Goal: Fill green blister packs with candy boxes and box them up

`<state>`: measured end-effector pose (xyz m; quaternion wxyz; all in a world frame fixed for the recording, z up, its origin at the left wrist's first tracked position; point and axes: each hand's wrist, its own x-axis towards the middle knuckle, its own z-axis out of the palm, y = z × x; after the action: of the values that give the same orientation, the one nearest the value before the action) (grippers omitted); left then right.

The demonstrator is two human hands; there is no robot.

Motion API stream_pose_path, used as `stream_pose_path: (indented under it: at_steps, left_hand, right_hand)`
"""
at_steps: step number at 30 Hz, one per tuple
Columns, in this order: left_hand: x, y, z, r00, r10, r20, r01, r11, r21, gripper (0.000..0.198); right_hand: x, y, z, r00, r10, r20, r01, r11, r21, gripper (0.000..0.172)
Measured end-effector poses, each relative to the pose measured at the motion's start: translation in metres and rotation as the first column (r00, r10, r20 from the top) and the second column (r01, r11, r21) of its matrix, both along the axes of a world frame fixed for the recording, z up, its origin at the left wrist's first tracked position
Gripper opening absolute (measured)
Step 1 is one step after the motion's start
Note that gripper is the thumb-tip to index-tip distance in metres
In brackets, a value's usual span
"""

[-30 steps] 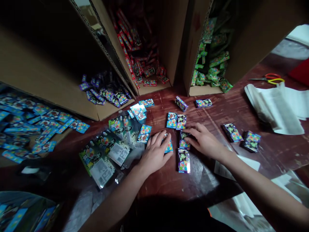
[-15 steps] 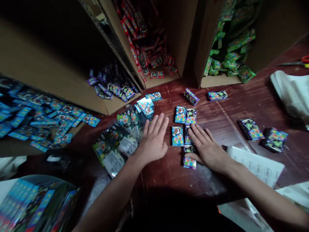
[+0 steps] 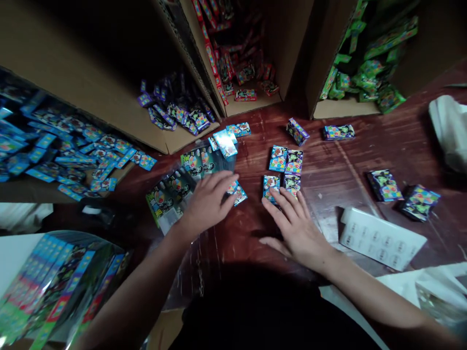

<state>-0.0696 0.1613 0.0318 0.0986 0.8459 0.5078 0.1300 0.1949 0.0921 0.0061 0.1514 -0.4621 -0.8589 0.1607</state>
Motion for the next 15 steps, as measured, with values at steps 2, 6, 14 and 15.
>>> stream_pose_path:
  at_steps: [2,6,14,15]
  left_hand:
    - [0.000,-0.003,-0.003,0.995,-0.073,-0.074,0.066,0.994,-0.084,0.065]
    - [0.005,0.000,-0.007,0.994,-0.066,-0.084,0.059,0.995,-0.086,0.058]
    - [0.025,-0.030,-0.007,0.960,0.058,0.274,0.073,0.893,-0.444,0.033]
    - [0.029,-0.032,-0.013,0.959,0.020,0.284,0.109,0.896,-0.430,0.032]
  right_hand:
    - [-0.010,0.000,-0.003,0.998,-0.055,-0.016,0.055,0.998,0.012,0.085]
    - [-0.013,0.000,0.000,0.986,-0.146,-0.079,0.150,0.988,0.040,0.081]
    - [0.031,-0.024,-0.008,0.988,-0.153,0.004,0.153,0.988,0.014,0.110]
    - [0.035,-0.024,-0.015,0.988,-0.147,0.045,0.147,0.989,0.009,0.116]
